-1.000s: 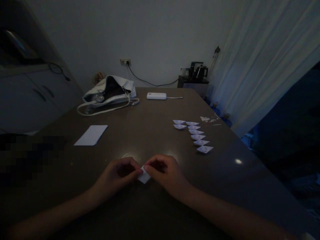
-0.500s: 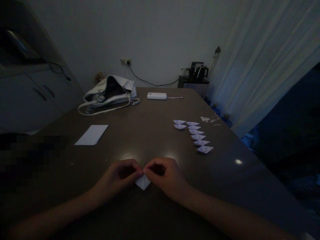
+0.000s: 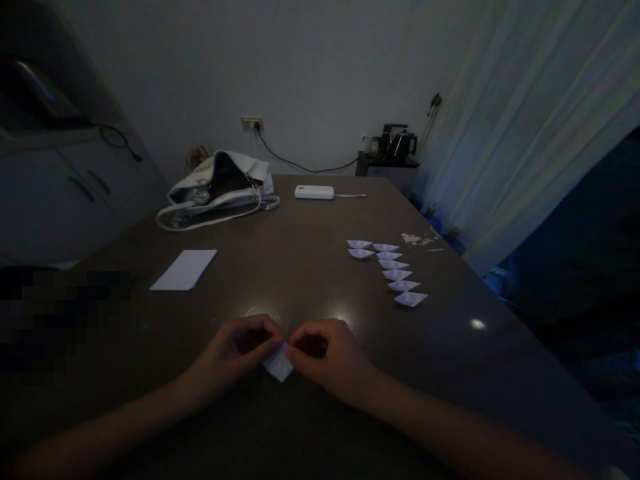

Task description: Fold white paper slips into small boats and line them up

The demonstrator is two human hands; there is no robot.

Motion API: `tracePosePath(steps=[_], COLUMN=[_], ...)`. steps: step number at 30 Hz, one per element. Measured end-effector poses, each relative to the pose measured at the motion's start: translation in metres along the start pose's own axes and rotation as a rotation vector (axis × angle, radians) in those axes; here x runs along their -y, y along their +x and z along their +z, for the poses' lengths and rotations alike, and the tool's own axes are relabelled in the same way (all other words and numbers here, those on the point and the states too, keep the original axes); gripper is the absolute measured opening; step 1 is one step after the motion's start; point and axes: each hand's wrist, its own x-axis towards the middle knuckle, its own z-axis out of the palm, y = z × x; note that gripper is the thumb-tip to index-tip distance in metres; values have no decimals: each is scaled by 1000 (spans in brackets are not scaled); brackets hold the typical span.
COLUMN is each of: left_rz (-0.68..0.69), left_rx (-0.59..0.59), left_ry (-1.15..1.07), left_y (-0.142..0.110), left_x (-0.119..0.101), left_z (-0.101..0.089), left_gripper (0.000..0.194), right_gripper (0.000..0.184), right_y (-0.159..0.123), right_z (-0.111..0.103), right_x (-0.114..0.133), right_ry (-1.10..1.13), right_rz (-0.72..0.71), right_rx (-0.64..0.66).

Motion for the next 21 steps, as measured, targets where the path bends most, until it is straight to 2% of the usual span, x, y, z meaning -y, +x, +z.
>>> tracePosePath(steps=[6, 12, 15, 18, 21], left_rz=[14, -23, -52, -23, 1], left_rx=[-7, 29, 86, 102, 84], left_ry=[19, 17, 101, 207, 218], left_y=[0, 1, 0, -1, -2], left_x=[0, -4, -1, 1, 0], left_z=[-1, -1, -3, -5, -6], left_gripper=[20, 23, 29, 36, 37], right_gripper=[17, 23, 25, 24, 23], right_y=[-1, 1, 3, 4, 4], right_z=[1, -5, -10, -12, -10], right_x=[0, 1, 4, 3, 0], right_ry=[13, -44, -19, 13, 60], right_rz=[37, 30, 37, 47, 88], right_rx=[50, -1, -40, -68, -46])
